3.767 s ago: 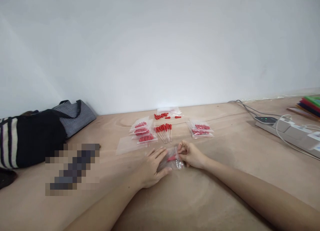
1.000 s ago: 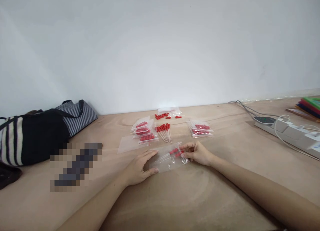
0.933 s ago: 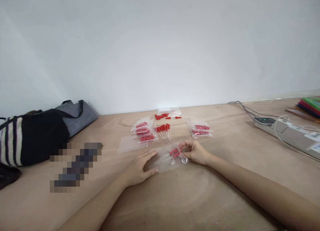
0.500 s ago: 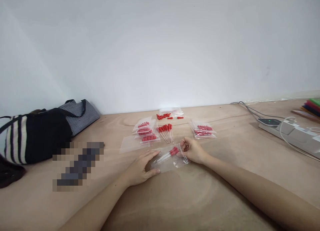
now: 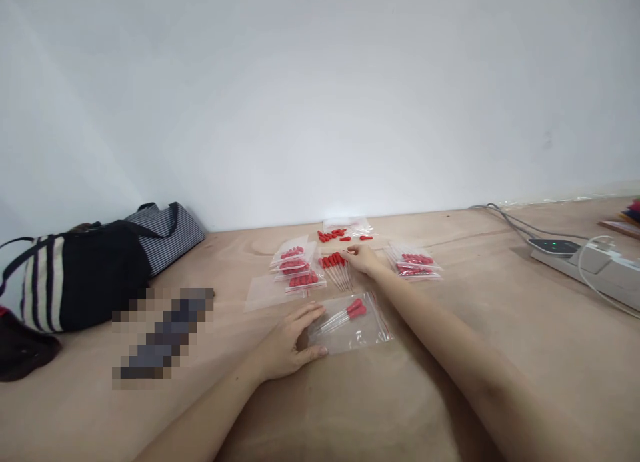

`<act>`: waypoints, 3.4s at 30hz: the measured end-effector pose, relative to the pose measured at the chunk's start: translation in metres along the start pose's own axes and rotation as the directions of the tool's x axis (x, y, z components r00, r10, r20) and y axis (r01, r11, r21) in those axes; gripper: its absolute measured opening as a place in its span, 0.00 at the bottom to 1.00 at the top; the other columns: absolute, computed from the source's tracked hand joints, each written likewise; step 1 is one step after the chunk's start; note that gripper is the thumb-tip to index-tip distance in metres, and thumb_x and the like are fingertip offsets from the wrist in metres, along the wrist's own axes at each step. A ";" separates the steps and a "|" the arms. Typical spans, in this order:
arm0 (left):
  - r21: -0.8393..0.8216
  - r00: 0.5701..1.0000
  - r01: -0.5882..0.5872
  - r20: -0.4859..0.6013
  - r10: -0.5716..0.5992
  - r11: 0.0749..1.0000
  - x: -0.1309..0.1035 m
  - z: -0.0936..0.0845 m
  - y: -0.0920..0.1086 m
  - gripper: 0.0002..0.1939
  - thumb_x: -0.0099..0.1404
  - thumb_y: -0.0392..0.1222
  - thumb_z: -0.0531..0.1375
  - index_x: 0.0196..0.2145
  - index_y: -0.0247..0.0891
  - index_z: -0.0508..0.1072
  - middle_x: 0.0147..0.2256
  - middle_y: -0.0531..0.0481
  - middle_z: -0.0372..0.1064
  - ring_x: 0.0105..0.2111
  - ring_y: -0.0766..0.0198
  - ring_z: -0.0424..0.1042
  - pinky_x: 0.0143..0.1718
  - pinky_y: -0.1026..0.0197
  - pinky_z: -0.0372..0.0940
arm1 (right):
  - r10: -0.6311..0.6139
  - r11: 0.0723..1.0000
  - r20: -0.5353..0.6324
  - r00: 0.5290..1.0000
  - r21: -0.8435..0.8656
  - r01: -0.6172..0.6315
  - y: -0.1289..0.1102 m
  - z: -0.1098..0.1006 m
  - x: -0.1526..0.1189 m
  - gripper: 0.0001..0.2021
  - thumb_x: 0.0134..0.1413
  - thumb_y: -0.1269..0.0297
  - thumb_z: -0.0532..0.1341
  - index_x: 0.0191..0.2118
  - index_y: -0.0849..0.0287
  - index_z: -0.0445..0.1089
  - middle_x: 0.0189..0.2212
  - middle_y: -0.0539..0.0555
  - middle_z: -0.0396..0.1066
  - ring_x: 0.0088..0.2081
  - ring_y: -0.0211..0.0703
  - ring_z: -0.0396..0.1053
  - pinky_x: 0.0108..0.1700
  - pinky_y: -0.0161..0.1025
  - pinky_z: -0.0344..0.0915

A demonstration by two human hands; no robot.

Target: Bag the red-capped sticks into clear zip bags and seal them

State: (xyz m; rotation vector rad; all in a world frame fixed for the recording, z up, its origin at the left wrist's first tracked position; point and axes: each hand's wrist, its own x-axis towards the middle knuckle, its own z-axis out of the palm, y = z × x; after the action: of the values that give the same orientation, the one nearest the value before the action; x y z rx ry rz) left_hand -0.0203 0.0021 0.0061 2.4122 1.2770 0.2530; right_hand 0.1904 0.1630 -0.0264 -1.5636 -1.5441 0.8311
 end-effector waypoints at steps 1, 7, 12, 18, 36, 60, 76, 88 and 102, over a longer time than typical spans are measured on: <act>-0.004 1.000 0.002 0.002 -0.002 1.000 0.000 0.000 0.000 0.30 0.57 0.51 0.55 0.55 0.39 0.54 0.57 0.46 0.48 0.56 0.56 0.48 0.55 0.52 0.48 | 0.007 1.000 -0.017 1.000 -0.004 -0.007 -0.001 0.005 0.004 0.16 0.40 0.59 0.60 0.36 0.63 0.69 0.39 0.58 0.70 0.40 0.45 0.66 0.44 0.38 0.58; -0.023 1.000 -0.013 0.014 0.014 1.000 -0.001 0.001 -0.004 0.30 0.58 0.53 0.54 0.55 0.40 0.55 0.57 0.46 0.48 0.57 0.56 0.48 0.55 0.52 0.48 | 0.070 0.995 -0.056 0.996 0.071 -0.066 -0.005 0.019 0.013 0.05 0.37 0.66 0.61 0.25 0.61 0.69 0.25 0.53 0.70 0.29 0.40 0.67 0.31 0.34 0.61; -0.029 1.000 -0.023 0.002 0.023 0.999 0.000 0.002 -0.005 0.29 0.58 0.53 0.55 0.55 0.41 0.54 0.57 0.47 0.48 0.56 0.55 0.48 0.55 0.51 0.48 | 0.088 0.969 -0.064 0.994 0.236 -0.070 -0.006 0.014 0.005 0.05 0.40 0.67 0.58 0.21 0.61 0.64 0.15 0.48 0.63 0.19 0.33 0.61 0.21 0.30 0.57; -0.029 1.000 -0.028 -0.008 0.028 0.999 0.000 0.001 -0.002 0.29 0.58 0.52 0.55 0.55 0.42 0.55 0.57 0.47 0.49 0.56 0.55 0.49 0.55 0.51 0.48 | 0.016 0.899 -0.167 0.986 0.434 0.059 0.003 -0.036 -0.034 0.08 0.46 0.60 0.54 0.25 0.60 0.61 0.19 0.47 0.63 0.20 0.31 0.62 0.24 0.29 0.61; 0.005 1.000 -0.008 -0.004 0.008 1.000 0.003 0.001 -0.005 0.31 0.57 0.54 0.54 0.55 0.39 0.54 0.57 0.45 0.49 0.56 0.54 0.48 0.55 0.50 0.48 | 0.079 0.775 -0.128 0.989 0.631 0.020 0.039 -0.072 -0.121 0.17 0.37 0.50 0.61 0.27 0.58 0.59 0.21 0.48 0.65 0.21 0.32 0.63 0.25 0.33 0.62; 0.000 0.998 -0.060 -0.037 0.060 0.998 0.003 0.004 -0.006 0.30 0.58 0.54 0.54 0.55 0.41 0.54 0.57 0.47 0.49 0.56 0.56 0.48 0.55 0.52 0.48 | -0.078 0.943 0.360 0.930 0.330 -0.049 0.021 -0.040 -0.121 0.18 0.25 0.60 0.68 0.18 0.60 0.57 0.10 0.41 0.59 0.11 0.27 0.55 0.11 0.25 0.50; -0.034 0.999 -0.045 -0.028 0.044 0.998 0.001 0.002 -0.004 0.29 0.57 0.53 0.55 0.55 0.42 0.55 0.57 0.48 0.49 0.56 0.55 0.49 0.55 0.52 0.48 | 0.090 0.996 0.022 0.996 -0.002 -0.090 0.001 -0.006 -0.017 0.13 0.37 0.63 0.62 0.34 0.61 0.68 0.31 0.56 0.71 0.29 0.40 0.68 0.30 0.35 0.62; -0.045 0.998 -0.052 -0.029 0.051 0.998 0.002 0.001 -0.003 0.29 0.57 0.51 0.56 0.54 0.40 0.56 0.56 0.47 0.50 0.56 0.56 0.50 0.55 0.53 0.49 | 0.121 0.991 -0.068 0.990 0.073 -0.116 0.002 0.003 -0.002 0.06 0.41 0.65 0.58 0.24 0.62 0.67 0.19 0.54 0.68 0.22 0.41 0.66 0.24 0.35 0.60; -0.002 0.997 -0.063 -0.042 0.063 0.998 0.004 0.005 -0.009 0.29 0.58 0.54 0.54 0.54 0.42 0.55 0.57 0.48 0.49 0.56 0.56 0.49 0.55 0.53 0.49 | 0.001 0.780 -0.394 0.919 0.575 0.246 0.045 -0.082 -0.129 0.18 0.42 0.51 0.59 0.36 0.56 0.57 0.21 0.44 0.61 0.19 0.31 0.59 0.19 0.30 0.57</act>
State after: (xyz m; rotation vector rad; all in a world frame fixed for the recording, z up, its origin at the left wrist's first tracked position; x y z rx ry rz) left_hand -0.0229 0.0082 -0.0022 2.4589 1.2184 0.3254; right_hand 0.2770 0.0293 -0.0337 -1.0361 -0.9424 0.7965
